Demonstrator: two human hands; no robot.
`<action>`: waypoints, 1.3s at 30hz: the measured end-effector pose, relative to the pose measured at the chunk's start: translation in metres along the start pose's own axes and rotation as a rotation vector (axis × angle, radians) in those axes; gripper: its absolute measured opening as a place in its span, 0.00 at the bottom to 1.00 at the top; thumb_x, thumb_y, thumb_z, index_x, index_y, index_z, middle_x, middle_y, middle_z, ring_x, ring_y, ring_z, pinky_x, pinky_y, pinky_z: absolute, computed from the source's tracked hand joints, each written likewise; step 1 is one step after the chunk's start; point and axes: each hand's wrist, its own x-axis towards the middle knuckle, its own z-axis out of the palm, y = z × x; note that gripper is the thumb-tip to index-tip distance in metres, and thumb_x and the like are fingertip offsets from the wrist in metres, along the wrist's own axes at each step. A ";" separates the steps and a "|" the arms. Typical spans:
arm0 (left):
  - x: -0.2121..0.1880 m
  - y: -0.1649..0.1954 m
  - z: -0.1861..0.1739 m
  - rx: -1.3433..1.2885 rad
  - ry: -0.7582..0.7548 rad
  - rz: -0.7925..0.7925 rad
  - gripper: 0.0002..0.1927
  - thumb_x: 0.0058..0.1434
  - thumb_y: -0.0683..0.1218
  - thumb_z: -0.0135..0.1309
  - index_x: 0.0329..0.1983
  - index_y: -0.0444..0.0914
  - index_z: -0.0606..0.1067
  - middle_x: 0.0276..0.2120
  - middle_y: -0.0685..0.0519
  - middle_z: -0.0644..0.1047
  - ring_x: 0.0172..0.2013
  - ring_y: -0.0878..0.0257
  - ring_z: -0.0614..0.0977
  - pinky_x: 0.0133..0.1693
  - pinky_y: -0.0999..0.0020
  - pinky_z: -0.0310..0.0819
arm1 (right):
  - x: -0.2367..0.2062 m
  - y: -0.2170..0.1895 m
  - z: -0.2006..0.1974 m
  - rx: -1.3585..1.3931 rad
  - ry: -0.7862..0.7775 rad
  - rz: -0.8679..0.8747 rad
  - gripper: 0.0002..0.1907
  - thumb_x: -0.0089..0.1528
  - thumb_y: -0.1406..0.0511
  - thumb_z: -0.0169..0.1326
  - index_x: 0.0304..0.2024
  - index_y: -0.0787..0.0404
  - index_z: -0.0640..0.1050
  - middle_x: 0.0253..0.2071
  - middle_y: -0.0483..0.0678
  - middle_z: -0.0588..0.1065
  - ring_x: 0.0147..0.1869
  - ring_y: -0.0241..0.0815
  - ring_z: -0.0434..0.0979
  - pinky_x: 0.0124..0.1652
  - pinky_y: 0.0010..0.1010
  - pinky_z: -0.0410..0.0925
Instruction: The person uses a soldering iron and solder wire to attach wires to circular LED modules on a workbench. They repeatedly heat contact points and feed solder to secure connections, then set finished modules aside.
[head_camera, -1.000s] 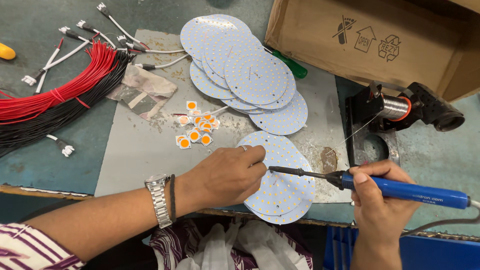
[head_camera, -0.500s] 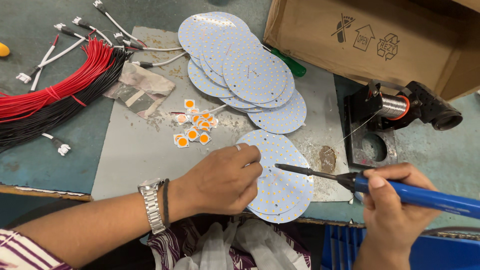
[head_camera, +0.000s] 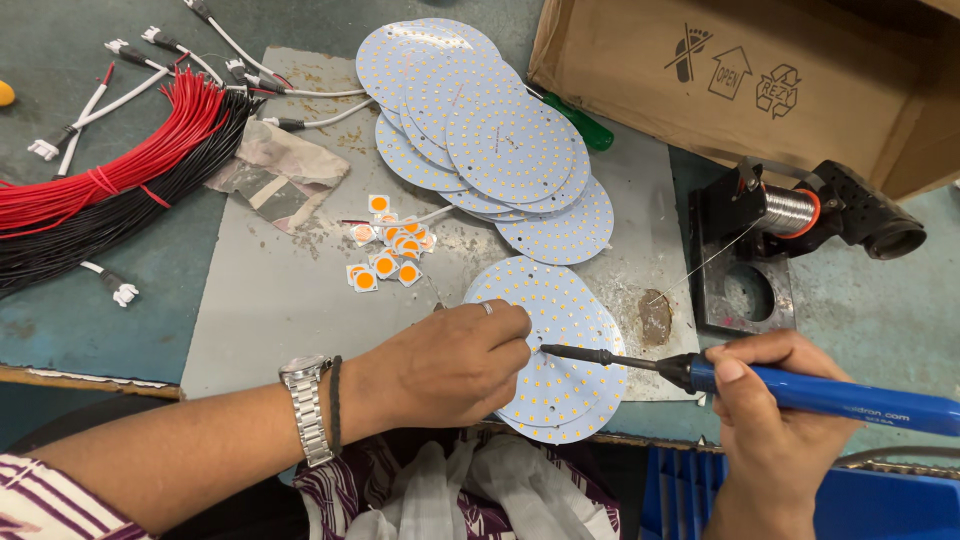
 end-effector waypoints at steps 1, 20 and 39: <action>0.000 -0.001 0.000 -0.001 -0.001 0.005 0.09 0.52 0.40 0.58 0.30 0.34 0.69 0.35 0.47 0.69 0.36 0.51 0.76 0.40 0.59 0.72 | 0.000 0.000 0.001 -0.011 0.001 0.008 0.07 0.63 0.70 0.60 0.34 0.70 0.77 0.21 0.45 0.70 0.20 0.27 0.65 0.24 0.17 0.56; -0.011 -0.012 -0.047 -0.256 -0.145 -0.453 0.10 0.65 0.48 0.50 0.46 0.39 0.75 0.37 0.51 0.82 0.35 0.53 0.83 0.38 0.59 0.74 | 0.005 -0.015 -0.006 0.091 0.185 -0.019 0.07 0.62 0.71 0.57 0.31 0.71 0.75 0.20 0.47 0.69 0.17 0.29 0.62 0.18 0.16 0.53; 0.009 -0.112 -0.091 -0.890 0.629 -0.457 0.05 0.79 0.45 0.45 0.46 0.39 0.65 0.39 0.51 0.77 0.41 0.65 0.79 0.44 0.66 0.78 | -0.009 0.005 -0.021 0.214 0.220 -0.067 0.07 0.64 0.72 0.55 0.32 0.72 0.75 0.25 0.50 0.72 0.19 0.29 0.65 0.23 0.16 0.59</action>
